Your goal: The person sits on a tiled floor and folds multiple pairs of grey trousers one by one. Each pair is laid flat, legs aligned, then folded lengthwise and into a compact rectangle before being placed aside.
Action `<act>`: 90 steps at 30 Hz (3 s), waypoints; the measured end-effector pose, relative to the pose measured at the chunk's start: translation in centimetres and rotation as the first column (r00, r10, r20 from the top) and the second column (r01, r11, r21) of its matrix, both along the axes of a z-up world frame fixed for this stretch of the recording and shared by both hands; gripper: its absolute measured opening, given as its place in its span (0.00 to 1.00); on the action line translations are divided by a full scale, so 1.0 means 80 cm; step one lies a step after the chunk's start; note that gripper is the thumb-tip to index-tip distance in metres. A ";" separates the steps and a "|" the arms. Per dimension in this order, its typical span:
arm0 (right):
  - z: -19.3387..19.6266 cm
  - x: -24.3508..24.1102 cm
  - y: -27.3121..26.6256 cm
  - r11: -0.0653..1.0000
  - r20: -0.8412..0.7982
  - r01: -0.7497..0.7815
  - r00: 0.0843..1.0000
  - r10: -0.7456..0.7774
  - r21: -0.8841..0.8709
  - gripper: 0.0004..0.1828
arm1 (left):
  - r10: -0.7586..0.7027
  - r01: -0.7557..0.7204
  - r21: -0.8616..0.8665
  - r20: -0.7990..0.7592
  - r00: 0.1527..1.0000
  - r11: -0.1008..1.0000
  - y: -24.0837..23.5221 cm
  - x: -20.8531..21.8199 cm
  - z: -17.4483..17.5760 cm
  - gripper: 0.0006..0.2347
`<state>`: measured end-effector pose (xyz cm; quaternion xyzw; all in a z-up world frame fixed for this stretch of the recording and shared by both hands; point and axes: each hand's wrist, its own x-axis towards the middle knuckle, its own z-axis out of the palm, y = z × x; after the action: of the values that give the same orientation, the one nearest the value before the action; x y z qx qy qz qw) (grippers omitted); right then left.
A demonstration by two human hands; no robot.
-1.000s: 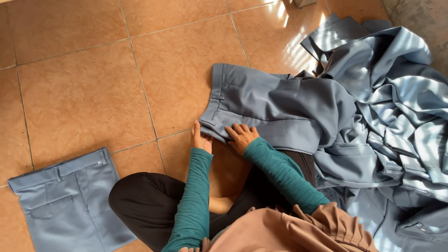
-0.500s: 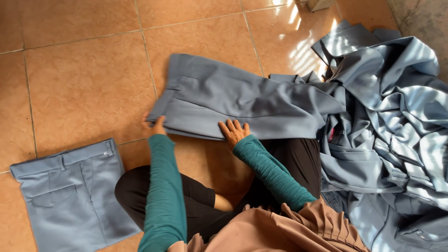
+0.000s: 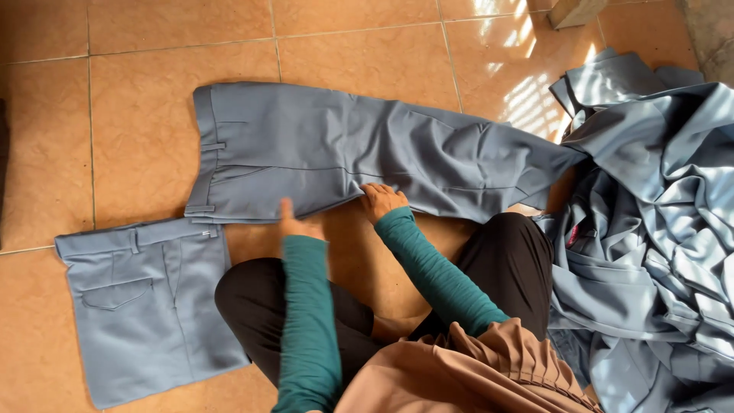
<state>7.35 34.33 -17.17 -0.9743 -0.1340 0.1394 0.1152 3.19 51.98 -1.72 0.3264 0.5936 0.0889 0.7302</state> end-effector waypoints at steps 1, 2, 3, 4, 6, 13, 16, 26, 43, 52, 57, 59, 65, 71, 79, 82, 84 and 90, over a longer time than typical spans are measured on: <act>0.017 -0.003 0.003 0.999 0.029 -0.003 1.000 0.002 0.032 0.21 | -0.053 0.093 -0.233 0.172 0.984 0.968 -0.023 0.001 -0.038 0.47; 0.034 -0.007 0.006 0.998 0.058 -0.007 0.998 0.003 0.064 0.23 | -0.060 0.216 -0.433 0.345 0.937 0.875 -0.047 0.002 -0.077 0.53; 0.045 -0.015 0.006 0.998 0.055 0.000 0.998 -0.003 0.056 0.23 | -0.063 0.220 -0.440 0.343 0.937 0.870 -0.061 0.008 -0.035 0.53; 0.056 -0.023 0.006 0.995 0.105 -0.022 0.994 0.012 0.102 0.23 | -0.130 0.228 -0.308 0.308 0.942 0.924 -0.076 0.014 0.007 0.53; 0.054 -0.032 0.006 0.988 0.157 -0.044 0.987 0.020 0.151 0.23 | -0.195 0.244 -0.164 0.267 0.944 0.956 -0.093 0.027 0.001 0.56; -0.014 -0.042 -0.025 0.999 0.403 -0.019 0.915 0.000 0.042 0.21 | -0.112 -0.080 0.523 0.324 0.940 0.848 -0.010 0.045 -0.143 0.45; -0.051 -0.038 -0.057 0.998 0.493 -0.022 0.869 0.052 -0.067 0.19 | -0.119 -0.203 0.628 0.431 0.894 0.751 0.067 0.042 -0.116 0.41; -0.111 -0.020 -0.073 0.999 0.524 0.001 0.852 0.018 -0.037 0.17 | -0.077 -0.110 0.681 0.238 0.968 0.724 0.142 0.013 -0.167 0.48; 0.044 -0.015 -0.112 0.980 0.703 0.159 0.683 -0.196 0.119 0.21 | -0.118 0.148 -0.064 0.340 0.933 0.987 -0.039 0.042 -0.073 0.33; 0.039 0.024 -0.131 0.870 0.524 0.445 0.700 -0.486 0.214 0.21 | -0.258 0.230 0.128 0.628 0.734 0.965 -0.024 0.057 0.064 0.27; -0.029 0.065 -0.200 0.839 0.407 0.529 0.743 -0.531 0.128 0.21 | -0.297 0.251 0.165 0.632 0.716 0.954 0.057 0.080 0.062 0.25; -0.054 0.091 -0.230 0.829 0.392 0.558 0.756 -0.524 0.032 0.22 | -0.255 0.201 0.159 0.679 0.688 0.967 0.099 0.100 0.052 0.26; 0.153 0.126 -0.258 0.969 0.782 0.239 0.593 -0.192 0.058 0.26 | -0.142 0.131 0.074 0.745 0.652 0.989 0.162 0.120 0.118 0.25; 0.276 0.069 -0.242 0.993 0.947 -0.087 0.317 -0.051 0.083 0.15 | 0.018 -0.031 -0.002 0.842 0.540 1.000 0.170 0.076 0.096 0.23; -0.022 0.062 -0.348 0.929 0.020 0.303 0.952 -0.306 -0.211 0.29 | 0.042 0.014 -0.180 0.303 0.952 0.983 0.241 0.010 -0.287 0.28; -0.099 0.099 -0.389 0.884 -0.092 0.468 0.879 -0.467 -0.016 0.25 | 0.078 -0.058 -0.104 0.201 0.977 0.993 0.208 0.011 -0.220 0.30; -0.131 0.114 -0.394 0.831 -0.078 0.538 0.843 -0.532 0.142 0.19 | 0.113 -0.108 -0.038 0.150 0.982 0.993 0.181 0.005 -0.176 0.34; -0.084 0.109 -0.325 0.814 -0.181 0.580 0.805 -0.565 0.036 0.34 | -0.087 0.018 0.453 0.132 0.987 0.892 0.100 -0.015 -0.153 0.38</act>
<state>16.07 8.29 -23.91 -0.9484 0.1699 0.1707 0.2061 1.99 60.00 -14.00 0.4949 0.4916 0.2279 0.6793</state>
